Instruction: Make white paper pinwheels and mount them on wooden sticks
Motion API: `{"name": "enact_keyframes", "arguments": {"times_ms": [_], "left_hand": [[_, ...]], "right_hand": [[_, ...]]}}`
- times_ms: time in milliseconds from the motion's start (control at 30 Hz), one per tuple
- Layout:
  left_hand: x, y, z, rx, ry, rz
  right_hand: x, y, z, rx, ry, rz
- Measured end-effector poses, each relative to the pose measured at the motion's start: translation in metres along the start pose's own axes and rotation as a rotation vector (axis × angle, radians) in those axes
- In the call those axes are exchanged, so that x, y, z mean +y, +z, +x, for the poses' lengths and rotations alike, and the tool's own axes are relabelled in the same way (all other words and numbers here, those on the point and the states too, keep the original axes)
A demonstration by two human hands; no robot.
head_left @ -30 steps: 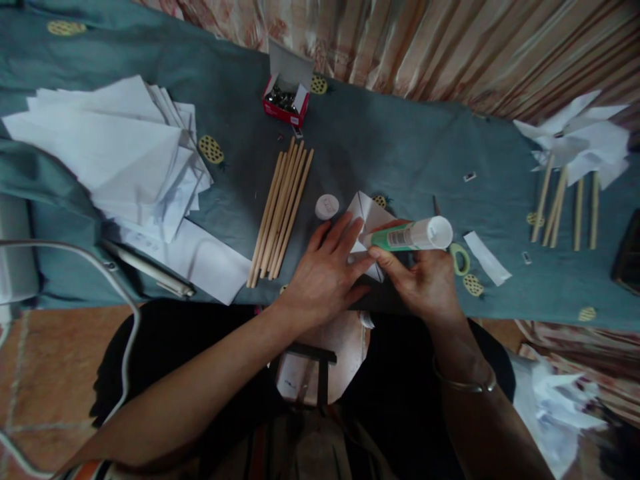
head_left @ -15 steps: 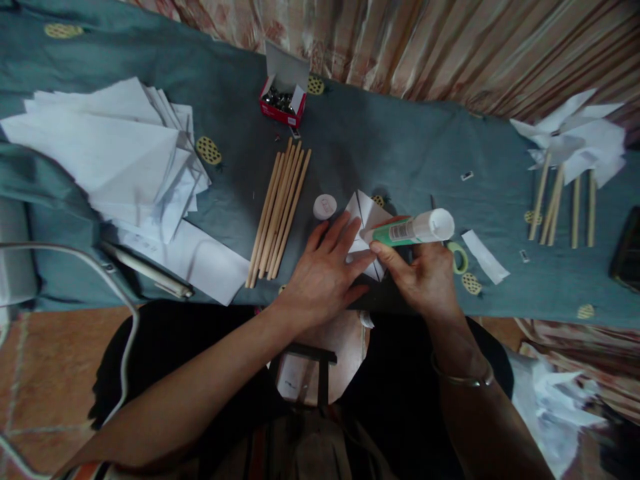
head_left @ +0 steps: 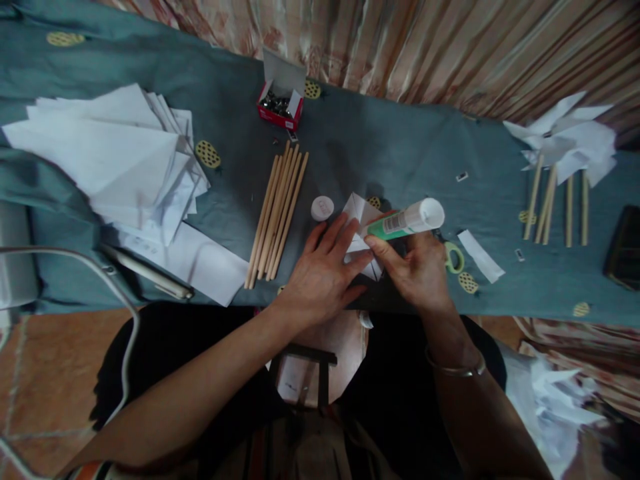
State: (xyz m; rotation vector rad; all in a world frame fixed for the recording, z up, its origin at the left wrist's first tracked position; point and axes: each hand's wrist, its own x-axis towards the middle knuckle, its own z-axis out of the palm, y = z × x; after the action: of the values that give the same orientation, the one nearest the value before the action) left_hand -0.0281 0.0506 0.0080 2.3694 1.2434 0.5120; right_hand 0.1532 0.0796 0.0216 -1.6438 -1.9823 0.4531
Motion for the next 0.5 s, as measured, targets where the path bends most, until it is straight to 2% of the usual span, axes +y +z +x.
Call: {"name": "enact_keyframes", "arguments": {"times_ms": [333,500], "left_hand": [[0.001,-0.001,0.001,-0.018,-0.015,0.002],[0.001,0.000,0.001,-0.005,-0.024,0.005]], "right_hand": [[-0.007,0.001,0.003,-0.037,0.021,0.006],[-0.011,-0.002,0.001,-0.091,0.080,0.112]]}}
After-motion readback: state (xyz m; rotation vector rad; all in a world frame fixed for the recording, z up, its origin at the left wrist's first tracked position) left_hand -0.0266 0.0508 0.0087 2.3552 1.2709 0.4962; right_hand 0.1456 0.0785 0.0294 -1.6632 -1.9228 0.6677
